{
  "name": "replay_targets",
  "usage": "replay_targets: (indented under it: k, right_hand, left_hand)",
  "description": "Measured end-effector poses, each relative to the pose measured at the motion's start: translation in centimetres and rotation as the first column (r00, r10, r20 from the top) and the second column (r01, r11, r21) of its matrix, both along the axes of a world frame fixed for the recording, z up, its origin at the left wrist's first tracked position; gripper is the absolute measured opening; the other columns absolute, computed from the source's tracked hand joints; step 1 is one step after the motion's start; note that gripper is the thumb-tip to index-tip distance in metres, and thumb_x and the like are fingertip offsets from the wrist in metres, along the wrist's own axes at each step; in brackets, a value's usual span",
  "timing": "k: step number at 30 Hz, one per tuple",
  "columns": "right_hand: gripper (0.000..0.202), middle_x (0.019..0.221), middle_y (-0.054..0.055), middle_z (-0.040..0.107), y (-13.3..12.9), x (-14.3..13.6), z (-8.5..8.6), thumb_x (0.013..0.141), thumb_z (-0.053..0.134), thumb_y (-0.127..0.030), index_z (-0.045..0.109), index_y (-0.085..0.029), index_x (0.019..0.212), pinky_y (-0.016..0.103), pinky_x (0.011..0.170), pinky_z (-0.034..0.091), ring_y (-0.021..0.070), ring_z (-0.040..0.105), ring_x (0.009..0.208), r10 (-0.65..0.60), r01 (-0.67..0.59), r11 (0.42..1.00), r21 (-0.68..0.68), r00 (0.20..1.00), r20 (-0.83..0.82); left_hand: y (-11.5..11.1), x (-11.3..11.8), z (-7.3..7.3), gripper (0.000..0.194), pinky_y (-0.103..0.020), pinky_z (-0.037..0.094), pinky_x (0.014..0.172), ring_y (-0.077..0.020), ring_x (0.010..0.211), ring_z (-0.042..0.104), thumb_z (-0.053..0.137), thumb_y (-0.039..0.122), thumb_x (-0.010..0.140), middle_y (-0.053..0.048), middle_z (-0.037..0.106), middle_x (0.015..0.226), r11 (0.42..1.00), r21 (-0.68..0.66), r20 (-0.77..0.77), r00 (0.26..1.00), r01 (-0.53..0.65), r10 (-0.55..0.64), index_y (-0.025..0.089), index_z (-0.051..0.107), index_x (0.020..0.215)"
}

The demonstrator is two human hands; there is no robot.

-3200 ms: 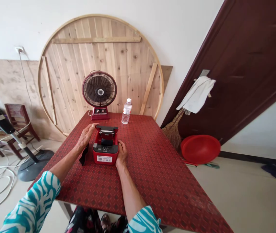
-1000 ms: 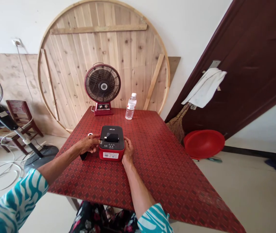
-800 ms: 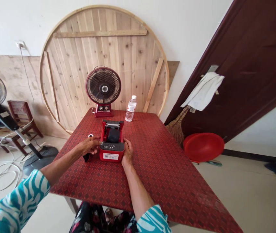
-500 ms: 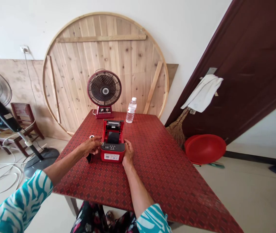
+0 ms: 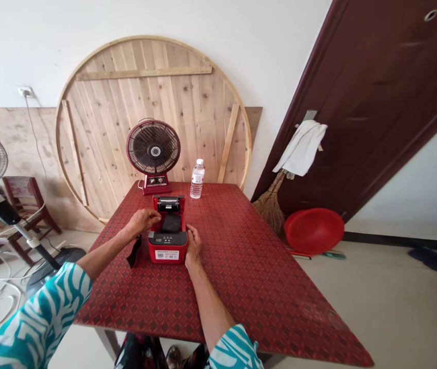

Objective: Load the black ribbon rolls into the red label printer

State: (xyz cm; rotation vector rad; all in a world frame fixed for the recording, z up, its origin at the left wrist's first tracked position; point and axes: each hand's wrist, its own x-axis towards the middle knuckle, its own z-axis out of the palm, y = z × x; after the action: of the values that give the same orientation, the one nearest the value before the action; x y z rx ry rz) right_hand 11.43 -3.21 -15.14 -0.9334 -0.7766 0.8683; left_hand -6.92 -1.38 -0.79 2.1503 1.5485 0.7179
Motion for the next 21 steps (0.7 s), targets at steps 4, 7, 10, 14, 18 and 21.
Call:
replay_targets:
  k: [4, 7, 10, 14, 18, 21]
  right_hand:
    - [0.033, 0.092, 0.001, 0.075, -0.1, -0.2, 0.2, 0.079, 0.055, -0.043, 0.072, -0.023, 0.099, 0.030, 0.081, 0.048, 0.0189, 0.065, 0.090, -0.014, 0.013, 0.999, -0.051, 1.000, -0.017]
    - [0.032, 0.096, 0.001, 0.075, -0.1, -0.3, 0.4, 0.079, 0.056, -0.042, 0.072, -0.023, 0.098, 0.030, 0.082, 0.048, 0.0191, 0.064, 0.093, -0.024, 0.022, 0.998, -0.062, 0.999, -0.026]
    - [0.031, 0.098, 0.001, 0.075, -0.1, -0.3, 0.5, 0.079, 0.056, -0.041, 0.072, -0.023, 0.098, 0.030, 0.084, 0.048, 0.0193, 0.064, 0.095, -0.032, 0.030, 0.998, -0.051, 0.999, -0.029]
    - [0.031, 0.100, 0.002, 0.075, 0.0, -0.3, 0.5, 0.078, 0.056, -0.042, 0.073, -0.024, 0.097, 0.031, 0.084, 0.048, 0.0197, 0.064, 0.097, -0.031, 0.030, 0.999, -0.044, 0.999, -0.025]
    - [0.033, 0.102, 0.002, 0.075, -0.1, -0.3, 0.6, 0.078, 0.055, -0.043, 0.073, -0.024, 0.098, 0.032, 0.085, 0.047, 0.0201, 0.064, 0.098, -0.023, 0.021, 0.997, -0.078, 0.999, -0.022]
    - [0.032, 0.102, 0.002, 0.075, -0.2, -0.3, 0.8, 0.078, 0.055, -0.043, 0.073, -0.024, 0.097, 0.032, 0.085, 0.048, 0.0200, 0.064, 0.097, -0.018, 0.015, 0.996, -0.089, 0.999, -0.027]
  left_hand:
    - [1.4, 1.4, 0.4, 0.019, -0.024, 0.044, 0.071, -0.0226, 0.088, 0.069, 0.059, 0.026, 0.085, -0.004, 0.075, 0.087, 0.998, -0.002, -0.322, 0.945, 0.056, -0.054, 0.025, 0.077, 0.089]
    - [1.7, 1.7, 0.3, 0.022, -0.025, 0.044, 0.071, -0.0238, 0.091, 0.069, 0.056, 0.024, 0.085, -0.006, 0.075, 0.089, 0.995, -0.007, -0.402, 0.911, 0.100, -0.094, 0.023, 0.076, 0.093]
    - [1.7, 1.7, 0.2, 0.024, -0.023, 0.046, 0.077, -0.0217, 0.095, 0.069, 0.056, 0.023, 0.085, -0.006, 0.074, 0.101, 0.981, -0.004, -0.368, 0.912, 0.192, -0.180, 0.024, 0.076, 0.097]
    - [1.4, 2.0, 0.7, 0.032, -0.024, 0.048, 0.081, -0.0232, 0.103, 0.068, 0.059, 0.015, 0.078, -0.004, 0.075, 0.109, 0.980, -0.047, -0.380, 0.904, 0.192, -0.196, 0.028, 0.076, 0.101]
    - [1.3, 2.8, 1.5, 0.045, -0.028, 0.047, 0.089, -0.0261, 0.112, 0.065, 0.064, 0.007, 0.068, -0.002, 0.074, 0.117, 0.953, -0.094, -0.443, 0.845, 0.289, -0.300, 0.032, 0.076, 0.103]
    - [1.6, 3.6, 1.9, 0.033, -0.028, 0.049, 0.081, -0.0271, 0.100, 0.069, 0.068, 0.010, 0.068, -0.005, 0.078, 0.098, 0.955, -0.118, -0.470, 0.832, 0.272, -0.295, 0.029, 0.078, 0.093]
